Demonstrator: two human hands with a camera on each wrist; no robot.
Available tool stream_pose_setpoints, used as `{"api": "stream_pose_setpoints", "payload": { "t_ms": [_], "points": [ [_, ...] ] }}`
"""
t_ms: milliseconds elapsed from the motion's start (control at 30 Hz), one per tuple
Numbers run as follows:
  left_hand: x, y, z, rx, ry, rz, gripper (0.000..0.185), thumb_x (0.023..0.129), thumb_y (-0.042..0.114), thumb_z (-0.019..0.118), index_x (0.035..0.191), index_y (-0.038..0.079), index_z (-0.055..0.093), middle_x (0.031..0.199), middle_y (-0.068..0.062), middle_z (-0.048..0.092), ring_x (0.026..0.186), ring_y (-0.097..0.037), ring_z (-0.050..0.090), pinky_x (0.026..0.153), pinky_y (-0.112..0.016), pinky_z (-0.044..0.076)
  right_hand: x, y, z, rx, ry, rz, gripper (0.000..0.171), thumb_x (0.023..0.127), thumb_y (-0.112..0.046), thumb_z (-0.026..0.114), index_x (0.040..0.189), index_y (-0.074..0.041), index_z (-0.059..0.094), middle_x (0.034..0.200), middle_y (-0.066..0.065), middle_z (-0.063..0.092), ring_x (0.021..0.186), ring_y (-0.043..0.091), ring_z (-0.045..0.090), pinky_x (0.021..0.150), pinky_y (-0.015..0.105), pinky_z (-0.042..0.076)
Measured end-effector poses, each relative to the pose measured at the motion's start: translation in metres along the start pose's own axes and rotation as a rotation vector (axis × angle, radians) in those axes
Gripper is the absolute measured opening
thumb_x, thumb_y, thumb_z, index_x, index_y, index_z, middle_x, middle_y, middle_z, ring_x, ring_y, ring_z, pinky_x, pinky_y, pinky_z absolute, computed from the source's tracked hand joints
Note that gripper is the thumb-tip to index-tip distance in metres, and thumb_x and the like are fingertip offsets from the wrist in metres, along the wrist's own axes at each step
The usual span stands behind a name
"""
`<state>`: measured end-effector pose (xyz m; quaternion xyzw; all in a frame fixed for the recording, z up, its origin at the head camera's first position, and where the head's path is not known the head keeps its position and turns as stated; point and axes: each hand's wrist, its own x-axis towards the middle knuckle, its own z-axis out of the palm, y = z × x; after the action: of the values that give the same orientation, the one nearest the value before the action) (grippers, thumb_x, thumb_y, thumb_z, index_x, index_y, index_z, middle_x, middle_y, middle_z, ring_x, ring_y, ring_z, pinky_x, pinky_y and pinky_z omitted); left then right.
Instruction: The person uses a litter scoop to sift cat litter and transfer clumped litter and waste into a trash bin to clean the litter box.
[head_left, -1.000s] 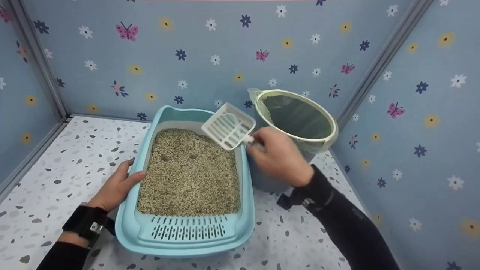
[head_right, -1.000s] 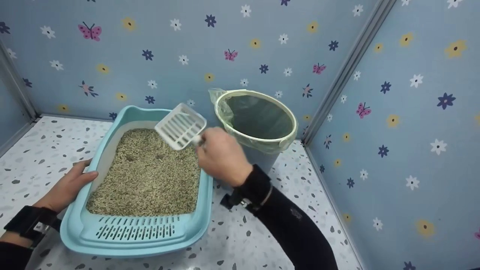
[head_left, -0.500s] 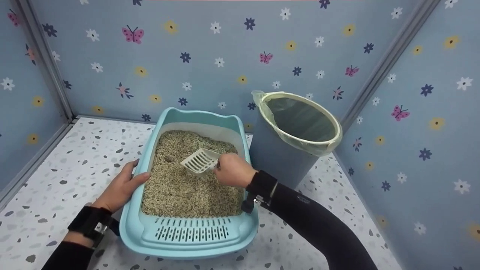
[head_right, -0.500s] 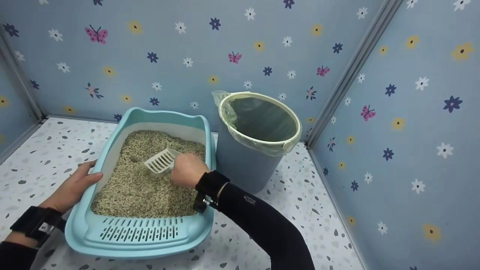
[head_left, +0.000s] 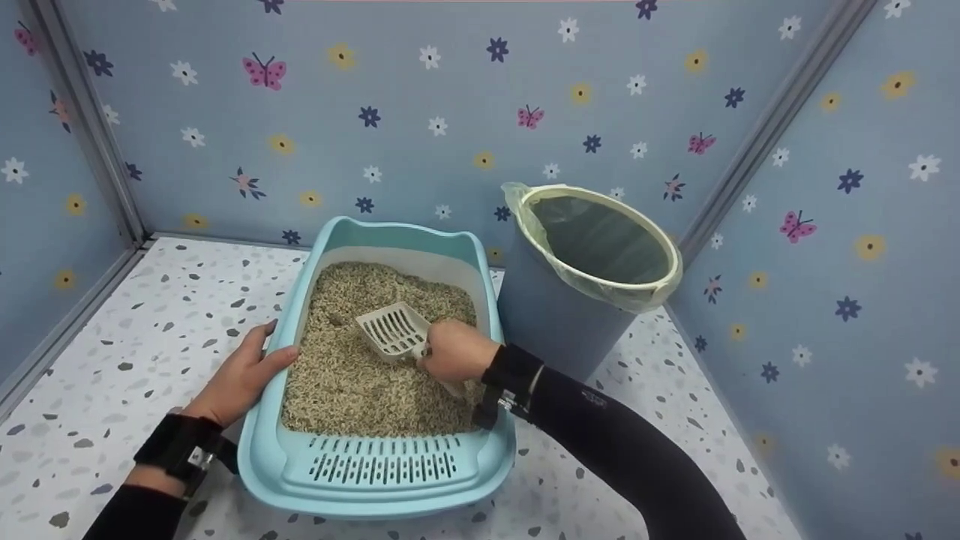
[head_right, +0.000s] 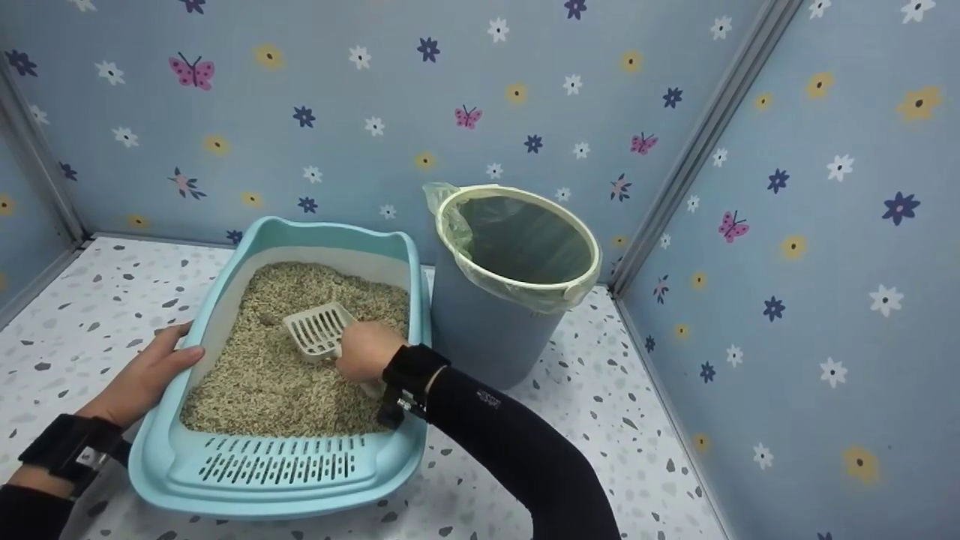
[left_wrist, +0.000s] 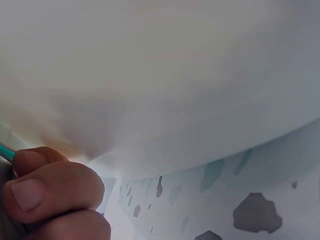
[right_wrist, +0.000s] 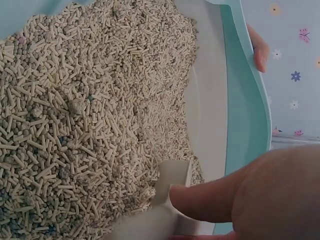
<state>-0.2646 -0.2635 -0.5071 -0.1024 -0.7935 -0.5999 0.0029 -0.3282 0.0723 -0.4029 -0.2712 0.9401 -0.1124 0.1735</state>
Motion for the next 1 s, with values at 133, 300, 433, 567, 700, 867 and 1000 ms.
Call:
{"api": "stream_pose_setpoints", "payload": {
  "t_ms": [133,300,433,567,700,867,1000],
  "points": [
    [0.000,-0.001,-0.001,0.004,0.002,0.000,0.077,0.118,0.033,0.052,0.173,-0.006,0.016,0.156,-0.037,0.046,0.129,-0.043,0.064,0.096,-0.023,0.057,-0.012,-0.004,-0.006,0.008,0.029,0.006,0.026,0.110,-0.029,0.073,0.111,-0.003,0.072,0.093,0.007,0.072,0.076,0.017,0.063,0.070,0.030,0.054],
    [0.001,0.001,-0.003,0.006,-0.004,-0.005,0.078,0.118,0.034,0.052,0.173,-0.006,0.015,0.156,-0.038,0.046,0.128,-0.045,0.064,0.096,-0.024,0.057,-0.046,0.003,-0.027,0.138,0.161,-0.074,0.043,0.110,-0.033,0.072,0.138,0.000,0.069,0.115,0.010,0.077,0.097,0.021,0.072,0.090,0.039,0.062],
    [-0.001,0.005,-0.005,0.056,-0.018,-0.034,0.081,0.118,0.040,0.051,0.175,-0.004,0.013,0.160,-0.039,0.044,0.132,-0.048,0.063,0.107,-0.039,0.057,-0.076,0.029,-0.036,0.293,0.344,-0.122,0.030,0.110,-0.030,0.073,0.127,-0.007,0.077,0.103,-0.001,0.077,0.089,0.015,0.071,0.085,0.039,0.062],
    [-0.012,0.014,-0.010,0.123,-0.064,-0.099,0.087,0.119,0.049,0.047,0.176,-0.004,0.007,0.164,-0.040,0.040,0.136,-0.049,0.063,0.117,-0.061,0.049,-0.091,0.062,-0.021,0.403,0.482,-0.053,0.020,0.112,-0.026,0.070,0.115,-0.009,0.080,0.090,0.001,0.074,0.077,0.015,0.067,0.074,0.038,0.058],
    [-0.034,0.031,-0.013,0.167,-0.119,-0.168,0.092,0.120,0.054,0.042,0.174,-0.008,0.002,0.152,-0.039,0.053,0.121,-0.039,0.073,0.118,-0.070,0.045,-0.086,0.087,0.009,0.434,0.519,0.080,0.029,0.117,-0.022,0.060,0.098,-0.007,0.076,0.076,0.002,0.066,0.065,0.016,0.061,0.067,0.036,0.052],
    [-0.069,0.049,0.002,0.207,-0.149,-0.237,0.099,0.118,0.056,0.048,0.172,-0.012,0.002,0.153,-0.044,0.050,0.131,-0.048,0.068,0.119,-0.074,0.039,-0.073,0.100,0.043,0.474,0.488,0.201,0.044,0.120,-0.028,0.049,0.090,-0.006,0.071,0.071,0.003,0.061,0.055,0.020,0.060,0.056,0.037,0.054],
    [-0.082,0.053,0.017,0.223,-0.098,-0.307,0.100,0.114,0.060,0.056,0.170,-0.013,0.017,0.143,-0.032,0.062,0.129,-0.039,0.068,0.118,-0.070,0.045,-0.063,0.102,0.059,0.446,0.543,0.235,0.045,0.120,-0.031,0.045,0.096,-0.006,0.073,0.080,0.010,0.065,0.067,0.028,0.065,0.067,0.045,0.058]
  ]
}}
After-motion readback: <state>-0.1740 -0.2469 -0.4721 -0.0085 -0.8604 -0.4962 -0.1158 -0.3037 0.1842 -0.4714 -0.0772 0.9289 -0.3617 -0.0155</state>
